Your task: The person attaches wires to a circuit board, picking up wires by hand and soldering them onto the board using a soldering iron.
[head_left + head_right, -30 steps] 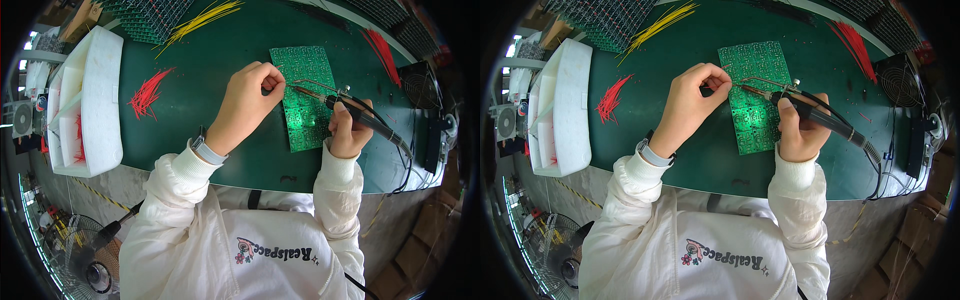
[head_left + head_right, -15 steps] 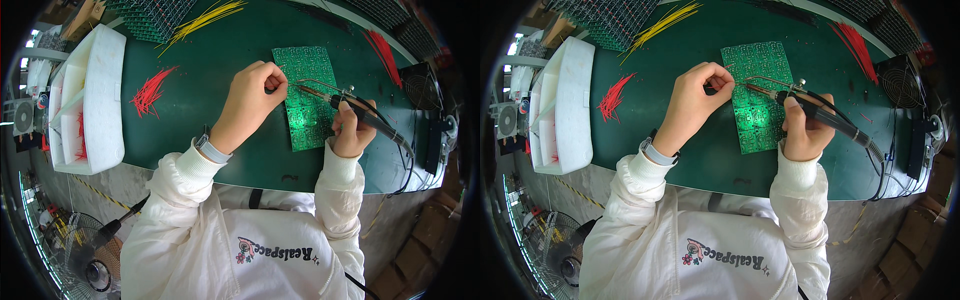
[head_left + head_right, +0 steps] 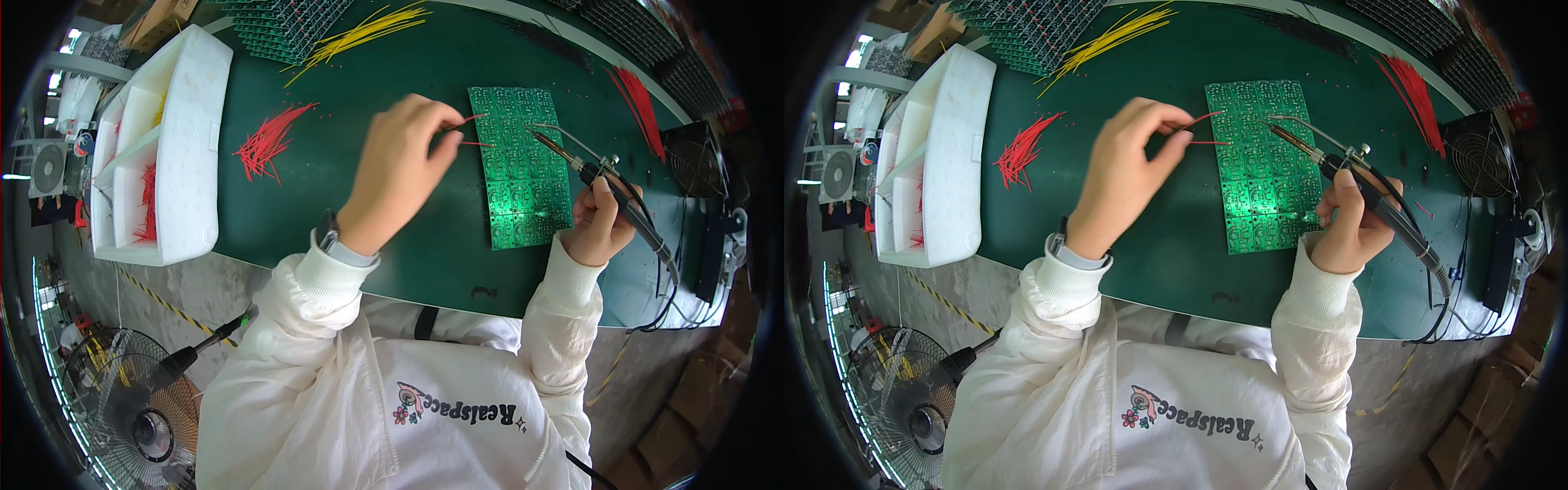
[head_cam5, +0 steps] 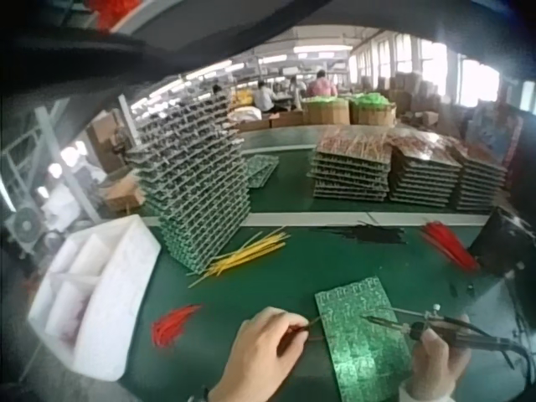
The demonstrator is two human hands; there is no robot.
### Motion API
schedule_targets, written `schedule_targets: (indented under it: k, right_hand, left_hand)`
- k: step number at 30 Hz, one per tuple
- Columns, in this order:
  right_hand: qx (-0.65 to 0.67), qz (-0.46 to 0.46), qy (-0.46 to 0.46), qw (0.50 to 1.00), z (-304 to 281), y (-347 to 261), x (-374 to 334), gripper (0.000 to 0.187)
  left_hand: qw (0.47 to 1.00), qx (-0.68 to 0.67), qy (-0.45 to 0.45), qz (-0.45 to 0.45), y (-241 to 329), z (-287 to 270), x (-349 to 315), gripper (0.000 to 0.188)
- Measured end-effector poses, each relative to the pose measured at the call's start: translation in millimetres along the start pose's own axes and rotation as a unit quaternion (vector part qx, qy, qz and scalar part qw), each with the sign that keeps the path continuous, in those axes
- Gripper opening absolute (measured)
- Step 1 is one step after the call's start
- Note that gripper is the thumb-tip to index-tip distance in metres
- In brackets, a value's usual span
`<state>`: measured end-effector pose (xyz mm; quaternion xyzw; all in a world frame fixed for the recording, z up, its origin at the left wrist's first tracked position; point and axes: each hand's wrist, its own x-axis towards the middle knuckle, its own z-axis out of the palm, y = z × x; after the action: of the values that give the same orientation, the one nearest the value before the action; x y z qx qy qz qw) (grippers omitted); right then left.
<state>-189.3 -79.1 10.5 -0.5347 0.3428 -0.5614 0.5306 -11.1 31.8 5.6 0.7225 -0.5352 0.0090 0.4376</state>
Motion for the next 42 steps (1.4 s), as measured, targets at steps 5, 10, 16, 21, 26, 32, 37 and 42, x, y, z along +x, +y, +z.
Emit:
schedule_targets:
  k: [5, 10, 16, 21, 26, 32, 37, 42]
  right_hand:
    - [0.004, -0.001, -0.011, 1.000, 1, -1, -1, 0.013]
    - [0.006, -0.004, -0.012, 1.000, 2, -2, -2, 0.013]
    - [-0.001, -0.005, -0.014, 1.000, 0, -1, -2, 0.012]
    - [-0.007, -0.006, -0.013, 1.000, -1, -1, -2, 0.013]
    - [-0.004, -0.010, -0.020, 1.000, -2, -3, -3, 0.014]
    - [0.005, -0.012, -0.028, 1.000, -4, -2, -5, 0.015]
    - [0.003, -0.006, -0.019, 1.000, -5, -3, -7, 0.015]
    - [0.002, -0.001, -0.018, 1.000, -8, -6, -13, 0.015]
  left_hand:
    - [0.960, 0.250, 0.073, -0.100, -43, -80, -12, 0.015]
    - [0.958, 0.247, 0.015, -0.143, -72, -102, -10, 0.014]
    - [0.966, 0.236, -0.006, -0.102, -78, -100, -3, 0.011]
    - [0.962, 0.265, -0.056, -0.020, -88, -97, 5, 0.011]
    - [0.950, 0.305, -0.060, 0.018, -89, -96, 8, 0.006]
    - [0.958, 0.281, -0.048, 0.004, -89, -94, 8, 0.006]
    - [0.982, 0.187, -0.002, -0.029, -87, -89, 11, 0.005]
    - [0.988, 0.033, 0.107, -0.106, -66, -84, 12, 0.010]
